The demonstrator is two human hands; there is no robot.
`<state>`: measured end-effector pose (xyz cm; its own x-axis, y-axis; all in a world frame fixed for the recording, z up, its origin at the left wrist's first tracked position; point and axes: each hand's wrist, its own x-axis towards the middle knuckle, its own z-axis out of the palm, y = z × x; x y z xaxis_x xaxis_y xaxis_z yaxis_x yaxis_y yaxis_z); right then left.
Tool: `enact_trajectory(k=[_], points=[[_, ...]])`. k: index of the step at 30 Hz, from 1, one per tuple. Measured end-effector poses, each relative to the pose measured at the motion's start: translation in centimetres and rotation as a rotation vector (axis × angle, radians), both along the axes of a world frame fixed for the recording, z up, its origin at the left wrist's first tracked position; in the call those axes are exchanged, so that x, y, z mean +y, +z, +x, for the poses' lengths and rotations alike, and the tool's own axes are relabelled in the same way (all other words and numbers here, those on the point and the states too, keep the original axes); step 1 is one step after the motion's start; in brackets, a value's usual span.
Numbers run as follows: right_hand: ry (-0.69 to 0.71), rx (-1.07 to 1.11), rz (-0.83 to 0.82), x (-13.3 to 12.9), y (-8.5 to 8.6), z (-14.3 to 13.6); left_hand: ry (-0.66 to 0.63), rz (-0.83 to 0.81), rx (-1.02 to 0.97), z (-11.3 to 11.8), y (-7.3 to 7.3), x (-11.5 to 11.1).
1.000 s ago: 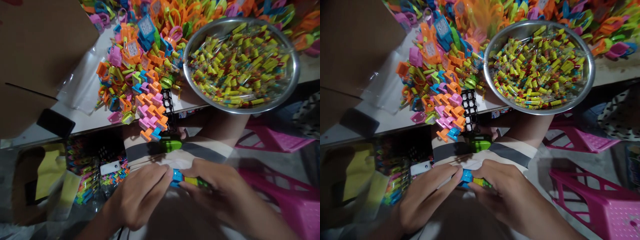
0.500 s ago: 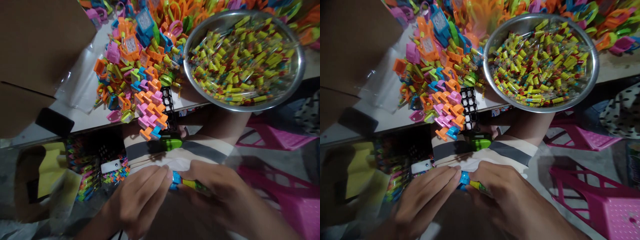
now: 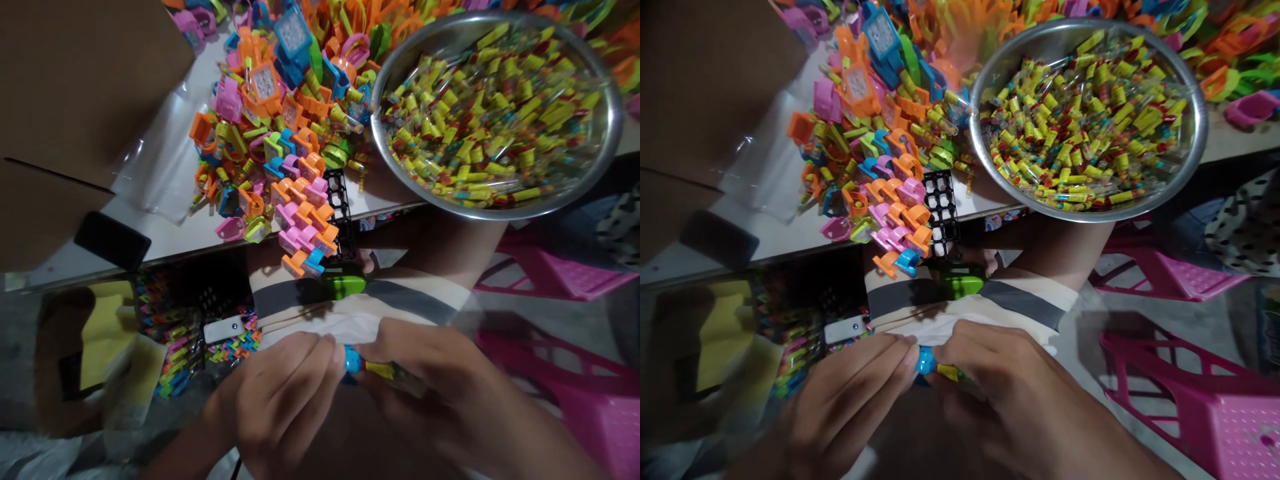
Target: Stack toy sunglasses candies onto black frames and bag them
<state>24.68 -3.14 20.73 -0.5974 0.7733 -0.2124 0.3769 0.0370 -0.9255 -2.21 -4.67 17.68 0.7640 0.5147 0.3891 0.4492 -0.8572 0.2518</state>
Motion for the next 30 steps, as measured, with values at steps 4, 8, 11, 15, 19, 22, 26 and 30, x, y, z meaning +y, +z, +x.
enact_trajectory(k=[4,8,11,15,19,22,26,30], points=[[-0.031,-0.064,0.213,0.1,0.5,-0.5,0.071,-0.06,0.005,0.2,1.5,0.3],[-0.057,-0.071,0.409,0.0,0.9,-0.8,0.117,-0.134,0.02,0.5,2.2,0.1],[-0.03,-0.083,0.425,0.0,0.9,-0.9,0.114,-0.151,-0.009,0.7,2.0,-0.2],[0.012,-0.1,0.421,0.1,0.9,-0.9,0.138,-0.142,-0.042,1.1,1.4,0.0],[0.066,-0.193,0.45,0.3,0.5,-0.6,0.053,-0.134,-0.11,1.5,0.3,1.0],[0.147,-0.316,0.521,0.3,-0.6,-0.7,0.038,-0.231,-0.075,1.9,-0.9,1.8],[0.169,-0.432,0.818,-0.4,-3.0,-1.4,0.07,-0.43,0.002,2.8,-1.9,2.6],[0.18,-0.489,0.96,-0.7,-4.5,-0.2,0.103,-0.807,-0.18,2.2,-3.2,3.2]])
